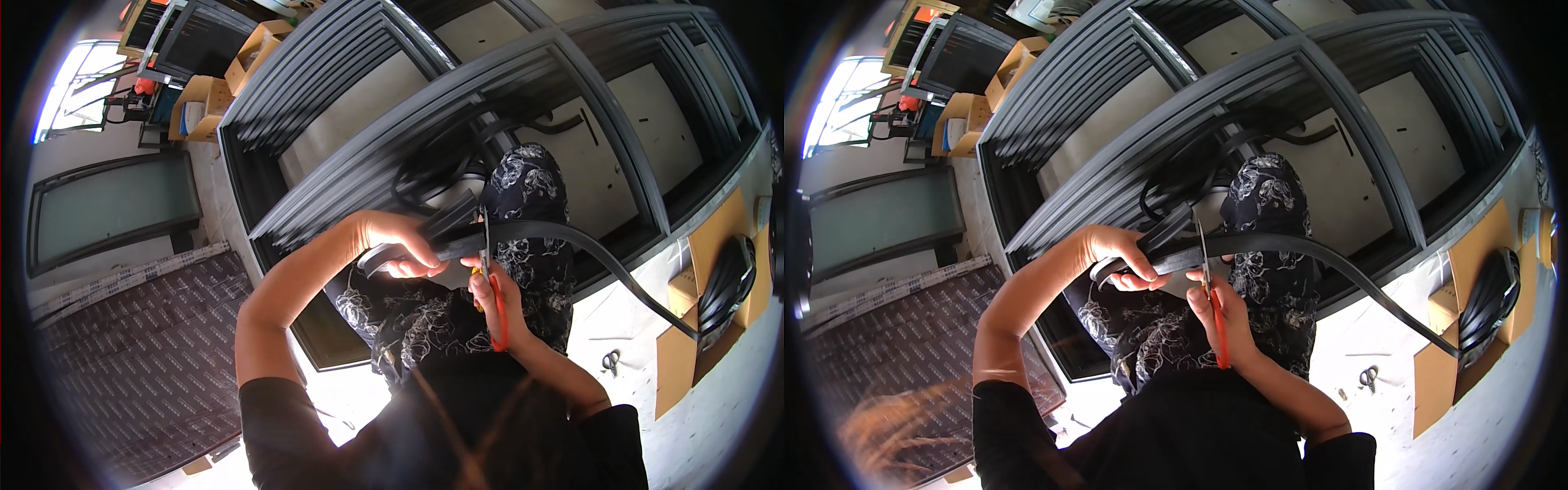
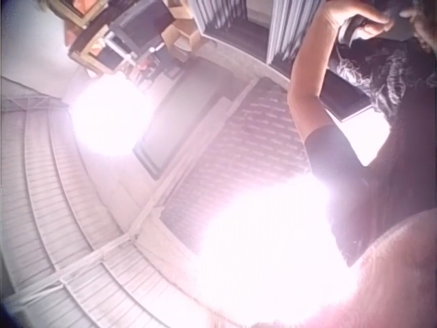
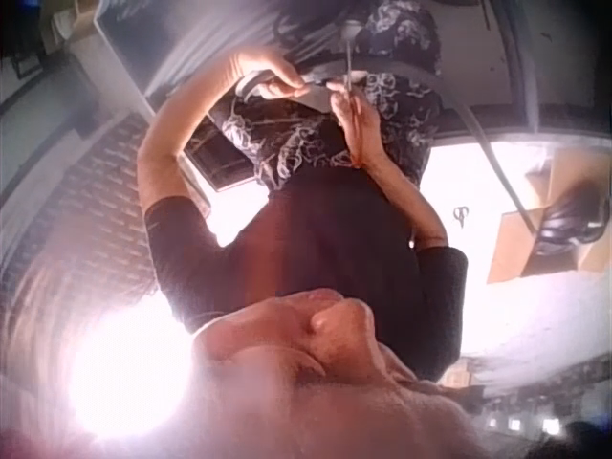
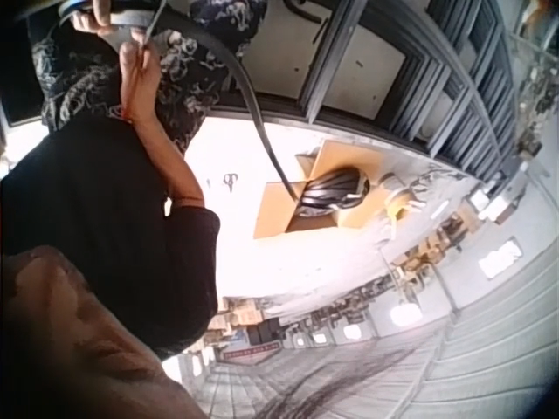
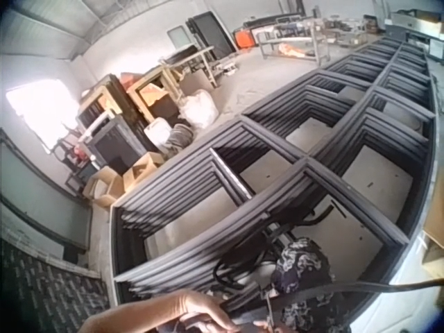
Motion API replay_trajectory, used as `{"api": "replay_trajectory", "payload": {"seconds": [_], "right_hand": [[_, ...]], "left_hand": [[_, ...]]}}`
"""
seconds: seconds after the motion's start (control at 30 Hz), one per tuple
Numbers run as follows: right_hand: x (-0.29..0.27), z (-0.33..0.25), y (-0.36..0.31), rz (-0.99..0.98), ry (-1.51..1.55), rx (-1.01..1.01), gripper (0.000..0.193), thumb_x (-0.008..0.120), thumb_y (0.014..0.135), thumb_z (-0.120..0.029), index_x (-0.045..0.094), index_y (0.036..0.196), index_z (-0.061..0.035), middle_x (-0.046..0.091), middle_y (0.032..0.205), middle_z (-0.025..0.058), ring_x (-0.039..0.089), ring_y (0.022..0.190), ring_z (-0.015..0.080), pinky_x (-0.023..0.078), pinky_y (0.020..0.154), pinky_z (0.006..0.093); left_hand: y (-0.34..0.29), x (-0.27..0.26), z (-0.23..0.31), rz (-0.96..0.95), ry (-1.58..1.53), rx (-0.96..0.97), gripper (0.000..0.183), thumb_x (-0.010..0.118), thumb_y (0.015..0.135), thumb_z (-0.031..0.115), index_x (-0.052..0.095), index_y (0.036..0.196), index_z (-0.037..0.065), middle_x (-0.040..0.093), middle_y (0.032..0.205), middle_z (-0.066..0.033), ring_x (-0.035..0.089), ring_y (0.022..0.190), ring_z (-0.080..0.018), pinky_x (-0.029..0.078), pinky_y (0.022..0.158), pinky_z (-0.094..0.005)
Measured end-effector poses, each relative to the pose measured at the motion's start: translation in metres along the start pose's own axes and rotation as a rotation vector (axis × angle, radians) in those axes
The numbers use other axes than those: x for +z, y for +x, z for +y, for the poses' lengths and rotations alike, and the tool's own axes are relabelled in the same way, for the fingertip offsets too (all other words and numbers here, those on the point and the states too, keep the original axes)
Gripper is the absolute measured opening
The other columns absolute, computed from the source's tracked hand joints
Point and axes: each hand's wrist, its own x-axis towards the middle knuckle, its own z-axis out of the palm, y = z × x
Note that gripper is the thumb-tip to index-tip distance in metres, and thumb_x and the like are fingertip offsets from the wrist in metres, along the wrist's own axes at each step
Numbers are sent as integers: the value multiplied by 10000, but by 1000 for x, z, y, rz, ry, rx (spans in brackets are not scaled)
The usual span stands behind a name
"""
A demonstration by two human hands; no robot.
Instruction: The person fits black rubber strips into the channels of metal frames and cuts the strips with scissors.
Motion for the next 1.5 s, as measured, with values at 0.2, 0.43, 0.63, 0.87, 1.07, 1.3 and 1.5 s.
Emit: {"api": "replay_trajectory", "payload": {"seconds": [0.2,0.43,0.63,0.87,1.07,1.3,1.5], "right_hand": [[-5,6,-1,52,-6,62,334,613,961,-320,624,974,14,482,655,-42,407,591,28,330,537,214],[-32,-22,15,193,89,-125,171,601,964,-201,645,957,-36,485,562,-55,377,386,33,250,369,208],[-133,-38,43,722,-551,-479,221,603,963,-161,568,1149,-46,530,754,-31,482,670,49,408,619,199],[-172,30,76,505,-725,-340,289,622,950,-155,564,1191,-7,659,1066,95,617,1000,183,466,889,280],[-139,37,60,753,-808,-513,256,610,955,-148,547,1158,-4,606,961,82,564,833,145,461,783,251],[-151,52,26,308,-557,-656,592,760,825,-275,477,1262,7,554,977,49,521,903,171,428,816,302],[-144,43,24,326,-1107,-726,472,776,770,-116,548,1174,-32,570,974,151,562,876,346,459,791,392]], "left_hand": [[2,-5,2,-34,-17,-19,232,699,832,156,568,858,-34,508,587,-35,447,465,-76,337,396,-201],[0,0,16,77,55,134,227,721,811,134,569,875,-22,488,627,-22,458,524,-87,359,451,-230],[-40,12,35,438,205,857,242,735,820,183,561,851,17,482,631,-21,484,567,-128,407,536,-258],[-46,31,4,858,560,1149,315,792,817,183,607,1036,50,601,850,9,545,821,-94,463,763,-261],[-24,37,-9,1008,847,1477,293,798,794,135,572,956,42,534,855,-35,521,746,-144,427,649,-293],[-12,23,-12,1076,387,1409,426,778,824,270,538,1076,24,559,931,-40,520,880,-130,440,825,-288],[-79,1,-3,1491,178,1482,479,544,940,537,551,1024,65,546,769,-7,512,784,-113,444,740,-276]]}}
